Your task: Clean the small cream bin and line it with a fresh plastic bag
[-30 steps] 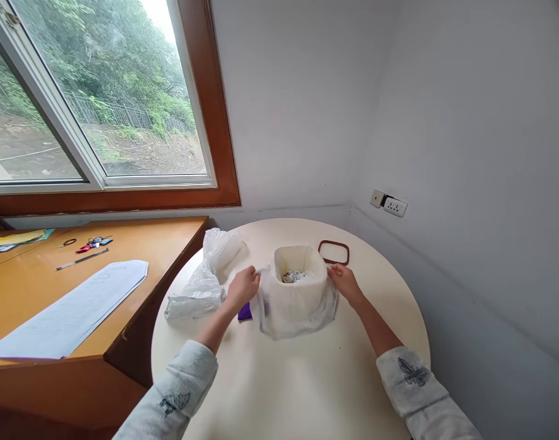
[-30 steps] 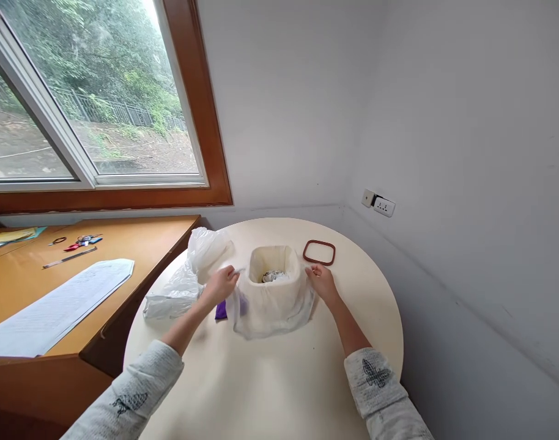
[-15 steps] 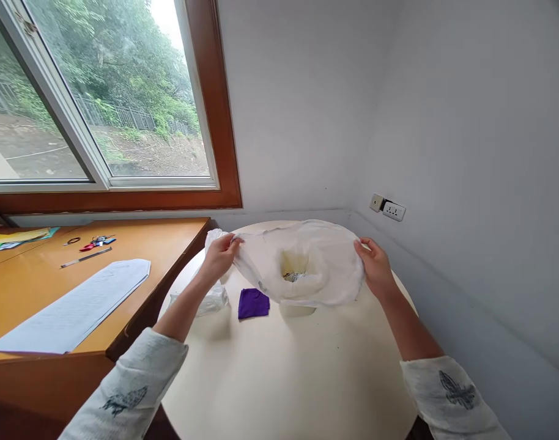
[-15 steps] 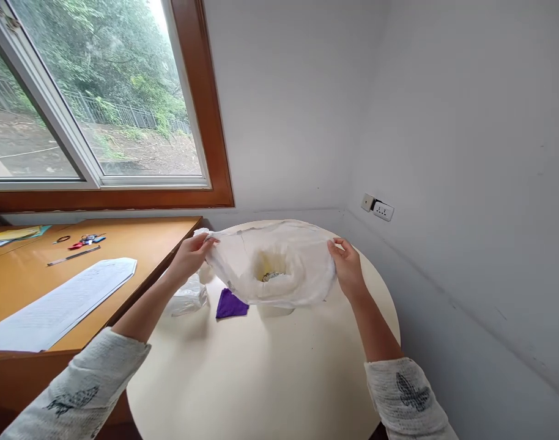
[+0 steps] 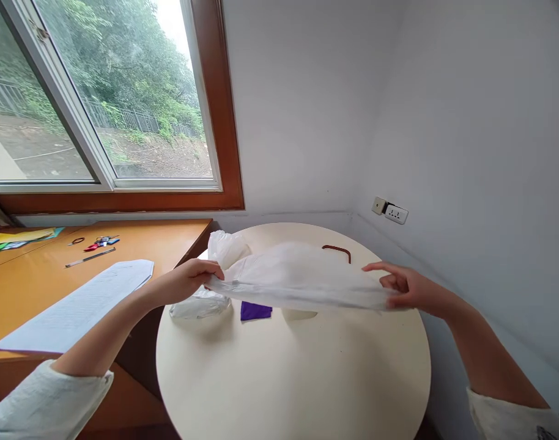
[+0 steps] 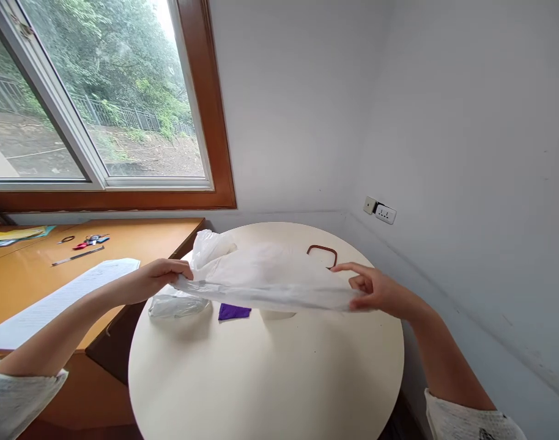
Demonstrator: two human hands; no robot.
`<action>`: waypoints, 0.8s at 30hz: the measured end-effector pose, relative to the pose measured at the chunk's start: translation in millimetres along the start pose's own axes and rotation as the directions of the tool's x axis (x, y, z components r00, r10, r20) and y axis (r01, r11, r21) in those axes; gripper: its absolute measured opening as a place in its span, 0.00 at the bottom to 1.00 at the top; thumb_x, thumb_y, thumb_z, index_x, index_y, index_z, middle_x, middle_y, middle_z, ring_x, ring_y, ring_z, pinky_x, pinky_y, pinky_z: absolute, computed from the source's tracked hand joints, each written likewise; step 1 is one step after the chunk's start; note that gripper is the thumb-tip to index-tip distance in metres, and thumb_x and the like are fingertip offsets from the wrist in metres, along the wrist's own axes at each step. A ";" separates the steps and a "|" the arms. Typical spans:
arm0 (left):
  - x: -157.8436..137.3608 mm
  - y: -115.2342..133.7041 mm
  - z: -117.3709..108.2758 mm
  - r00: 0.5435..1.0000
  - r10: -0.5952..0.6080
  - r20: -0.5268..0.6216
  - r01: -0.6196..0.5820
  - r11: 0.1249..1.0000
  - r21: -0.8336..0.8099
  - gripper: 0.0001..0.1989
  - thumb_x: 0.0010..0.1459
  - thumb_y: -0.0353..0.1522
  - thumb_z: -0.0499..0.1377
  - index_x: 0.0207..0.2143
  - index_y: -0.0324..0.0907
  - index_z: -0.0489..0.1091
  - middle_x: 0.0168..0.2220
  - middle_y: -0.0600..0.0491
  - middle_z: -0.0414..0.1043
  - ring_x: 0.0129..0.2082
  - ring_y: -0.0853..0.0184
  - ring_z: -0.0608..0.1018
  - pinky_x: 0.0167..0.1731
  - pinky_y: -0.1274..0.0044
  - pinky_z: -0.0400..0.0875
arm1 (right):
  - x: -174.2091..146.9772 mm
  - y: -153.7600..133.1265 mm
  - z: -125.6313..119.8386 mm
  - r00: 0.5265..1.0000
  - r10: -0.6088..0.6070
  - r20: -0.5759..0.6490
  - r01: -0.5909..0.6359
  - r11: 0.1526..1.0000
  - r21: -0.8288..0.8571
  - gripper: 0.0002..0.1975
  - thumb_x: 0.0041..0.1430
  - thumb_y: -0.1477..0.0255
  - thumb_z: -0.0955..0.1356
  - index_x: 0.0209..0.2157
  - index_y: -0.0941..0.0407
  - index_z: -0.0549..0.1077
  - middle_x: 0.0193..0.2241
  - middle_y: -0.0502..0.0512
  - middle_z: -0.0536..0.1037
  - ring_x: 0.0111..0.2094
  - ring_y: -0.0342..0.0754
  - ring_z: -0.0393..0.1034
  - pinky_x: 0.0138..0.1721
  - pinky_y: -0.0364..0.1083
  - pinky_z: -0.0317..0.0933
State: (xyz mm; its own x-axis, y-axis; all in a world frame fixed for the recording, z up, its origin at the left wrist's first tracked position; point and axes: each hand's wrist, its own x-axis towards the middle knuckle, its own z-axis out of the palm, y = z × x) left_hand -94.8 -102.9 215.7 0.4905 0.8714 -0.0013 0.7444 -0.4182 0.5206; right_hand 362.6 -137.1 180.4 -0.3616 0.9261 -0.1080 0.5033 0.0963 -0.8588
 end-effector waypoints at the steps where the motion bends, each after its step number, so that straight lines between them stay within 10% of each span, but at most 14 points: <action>1: -2.3 3.9 -1.0 1.000 -0.013 0.023 0.012 1.000 0.028 0.12 0.50 0.28 0.48 0.29 0.42 0.71 0.29 0.53 0.70 0.30 0.66 0.69 0.30 0.77 0.64 | -2.0 -3.6 0.2 0.995 0.030 0.093 -0.023 0.997 -0.078 0.34 0.43 0.63 0.72 0.53 0.46 0.61 0.21 0.43 0.52 0.21 0.39 0.49 0.23 0.40 0.47; 4: -8.0 14.2 -3.1 0.993 -0.002 0.117 -0.008 0.996 0.087 0.08 0.51 0.32 0.50 0.28 0.42 0.69 0.29 0.54 0.69 0.30 0.67 0.69 0.31 0.79 0.63 | -4.1 -11.2 2.2 0.967 0.120 0.224 -0.043 0.946 -0.321 0.32 0.41 0.66 0.72 0.51 0.44 0.64 0.25 0.45 0.58 0.25 0.41 0.54 0.25 0.41 0.48; 8: -13.6 18.4 -1.5 0.988 0.005 0.154 -0.039 0.975 0.218 0.13 0.45 0.42 0.60 0.28 0.43 0.66 0.30 0.55 0.68 0.31 0.67 0.68 0.29 0.80 0.62 | -0.1 -12.2 3.0 0.945 0.177 0.275 -0.029 0.883 -0.469 0.05 0.46 0.68 0.67 0.29 0.52 0.71 0.23 0.47 0.59 0.24 0.40 0.51 0.23 0.42 0.44; 14: -7.7 22.3 0.2 0.996 0.055 0.063 -0.071 0.958 0.278 0.02 0.46 0.28 0.53 0.22 0.42 0.60 0.24 0.57 0.62 0.24 0.71 0.61 0.22 0.80 0.54 | 5.9 -31.8 -4.1 0.947 0.076 0.313 0.042 0.935 -0.353 0.09 0.53 0.67 0.63 0.23 0.55 0.65 0.21 0.47 0.58 0.22 0.40 0.49 0.23 0.42 0.46; 20: 29.7 40.1 -7.2 0.938 0.164 -0.306 -0.237 0.947 -0.218 0.07 0.52 0.31 0.53 0.27 0.40 0.69 0.31 0.52 0.69 0.34 0.66 0.70 0.35 0.76 0.63 | 30.1 -66.8 -3.0 0.973 -0.229 0.007 0.227 0.970 0.088 0.13 0.52 0.60 0.67 0.30 0.56 0.70 0.23 0.50 0.66 0.23 0.41 0.60 0.26 0.43 0.58; 24: 69.1 59.6 -2.6 0.939 0.165 -0.302 -0.331 0.675 -0.660 0.15 0.53 0.40 0.57 0.36 0.39 0.72 0.36 0.49 0.74 0.41 0.62 0.73 0.44 0.71 0.64 | 66.1 -93.7 11.6 0.897 -0.374 -0.237 0.434 0.845 0.311 0.11 0.51 0.61 0.68 0.30 0.55 0.73 0.28 0.51 0.71 0.31 0.45 0.65 0.36 0.46 0.61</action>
State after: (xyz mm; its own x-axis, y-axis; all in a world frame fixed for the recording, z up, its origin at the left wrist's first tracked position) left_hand -17.7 -66.9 248.9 0.4466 0.8267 0.3422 0.0412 -0.4011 0.9151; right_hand 282.5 -89.2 247.9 -0.3263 0.8810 0.3427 0.0239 0.3701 -0.9287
